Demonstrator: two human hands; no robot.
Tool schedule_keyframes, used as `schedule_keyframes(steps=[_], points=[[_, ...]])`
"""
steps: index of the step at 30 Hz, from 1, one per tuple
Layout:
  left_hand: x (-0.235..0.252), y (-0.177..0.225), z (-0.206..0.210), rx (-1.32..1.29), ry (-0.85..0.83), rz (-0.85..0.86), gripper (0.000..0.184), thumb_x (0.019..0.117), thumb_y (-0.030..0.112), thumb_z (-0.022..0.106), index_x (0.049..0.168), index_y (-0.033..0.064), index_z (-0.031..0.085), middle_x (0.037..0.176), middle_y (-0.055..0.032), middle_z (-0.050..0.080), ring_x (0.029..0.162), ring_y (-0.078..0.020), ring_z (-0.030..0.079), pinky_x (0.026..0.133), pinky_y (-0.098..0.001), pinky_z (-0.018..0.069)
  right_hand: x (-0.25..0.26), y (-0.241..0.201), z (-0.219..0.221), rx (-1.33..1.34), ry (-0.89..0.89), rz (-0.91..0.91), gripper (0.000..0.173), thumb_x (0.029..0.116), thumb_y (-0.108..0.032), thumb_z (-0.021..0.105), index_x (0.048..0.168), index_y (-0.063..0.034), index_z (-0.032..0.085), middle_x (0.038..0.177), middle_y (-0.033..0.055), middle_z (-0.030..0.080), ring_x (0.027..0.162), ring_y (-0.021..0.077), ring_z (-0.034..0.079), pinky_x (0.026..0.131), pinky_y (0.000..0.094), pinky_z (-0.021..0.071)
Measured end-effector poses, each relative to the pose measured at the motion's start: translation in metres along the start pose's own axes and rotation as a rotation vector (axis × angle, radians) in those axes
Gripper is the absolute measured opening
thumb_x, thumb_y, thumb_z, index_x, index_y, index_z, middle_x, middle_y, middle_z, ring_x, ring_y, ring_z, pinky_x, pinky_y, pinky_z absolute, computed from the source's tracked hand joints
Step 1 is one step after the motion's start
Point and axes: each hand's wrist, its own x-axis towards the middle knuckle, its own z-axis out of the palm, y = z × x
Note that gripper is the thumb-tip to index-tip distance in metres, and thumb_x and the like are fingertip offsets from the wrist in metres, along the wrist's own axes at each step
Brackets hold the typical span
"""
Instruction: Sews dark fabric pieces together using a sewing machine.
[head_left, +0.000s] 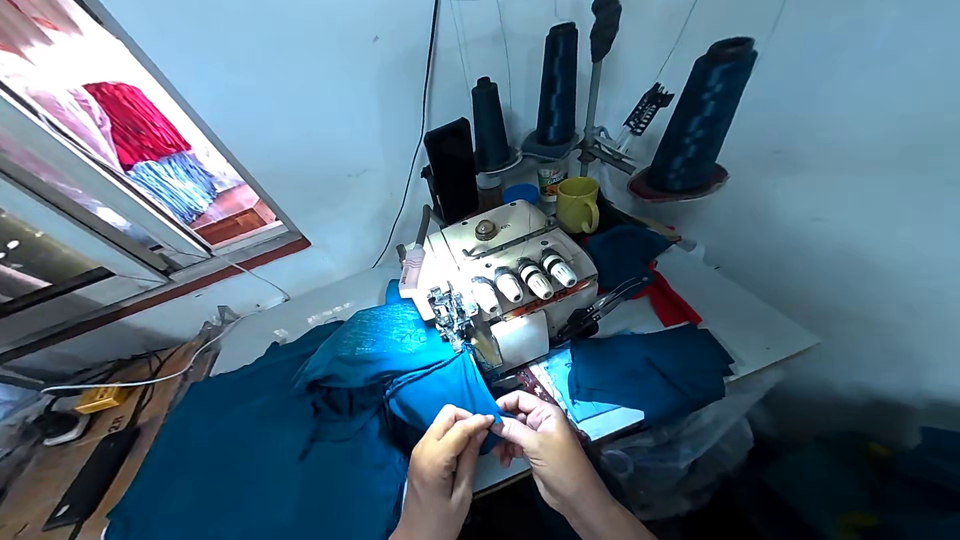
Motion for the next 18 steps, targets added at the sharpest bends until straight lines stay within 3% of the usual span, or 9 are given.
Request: schedule_keyframes(steps=[4, 6, 10, 15, 18], points=[[-0.002, -0.004, 0.003, -0.102, 0.089, -0.039, 0.014, 0.1003, 0.011, 0.062, 0.104, 0.0038, 0.073, 0.098, -0.0032, 0.07, 0.092, -0.0062, 0.067, 0.083, -0.0198, 0.0577, 0.022, -0.01, -0.007, 0.12, -0.06, 0.272, 0.016, 0.1042, -0.008, 0.053, 0.114, -0.0021, 0.064, 0.094, 0.0066, 0.067, 0.074, 0.0126, 0.064, 0.062, 0.0258, 0.0545], [-0.002, -0.006, 0.001, -0.106, 0.112, -0.061, 0.013, 0.1003, 0.013, 0.062, 0.102, 0.0066, 0.073, 0.1, -0.0024, 0.068, 0.093, -0.0078, 0.066, 0.084, -0.0215, 0.0577, 0.032, -0.013, -0.008, 0.176, -0.02, 0.344, 0.009, 0.1023, -0.006, 0.056, 0.103, -0.0029, 0.064, 0.086, 0.0075, 0.065, 0.067, 0.0128, 0.062, 0.058, 0.0252, 0.0526], [0.0, -0.004, -0.004, -0.051, 0.099, -0.048, 0.014, 0.1039, 0.023, 0.058, 0.105, 0.0161, 0.07, 0.111, 0.0011, 0.068, 0.112, -0.0122, 0.061, 0.098, -0.0287, 0.05, 0.032, -0.016, -0.009, 0.055, -0.038, 0.21, 0.011, 0.0927, 0.001, 0.066, 0.087, -0.0041, 0.059, 0.07, 0.0035, 0.06, 0.053, 0.0062, 0.054, 0.049, 0.0179, 0.0451], [0.004, -0.001, -0.006, -0.04, 0.077, -0.009, 0.016, 0.1051, 0.022, 0.056, 0.104, 0.0154, 0.07, 0.118, -0.0016, 0.07, 0.119, -0.0161, 0.061, 0.104, -0.0332, 0.0493, 0.03, -0.017, -0.01, 0.025, -0.098, 0.225, 0.008, 0.0896, 0.001, 0.07, 0.095, -0.0028, 0.065, 0.074, 0.0039, 0.063, 0.05, 0.0039, 0.048, 0.044, 0.0167, 0.0386], [0.004, 0.001, -0.004, 0.01, 0.048, 0.044, 0.017, 0.106, 0.022, 0.053, 0.102, 0.0135, 0.068, 0.115, 0.0001, 0.071, 0.117, -0.0126, 0.06, 0.103, -0.0294, 0.0472, 0.021, -0.016, -0.01, -0.105, -0.061, 0.103, 0.003, 0.0916, -0.006, 0.072, 0.09, -0.0028, 0.071, 0.076, 0.0024, 0.068, 0.053, 0.0027, 0.054, 0.047, 0.0161, 0.0426]])
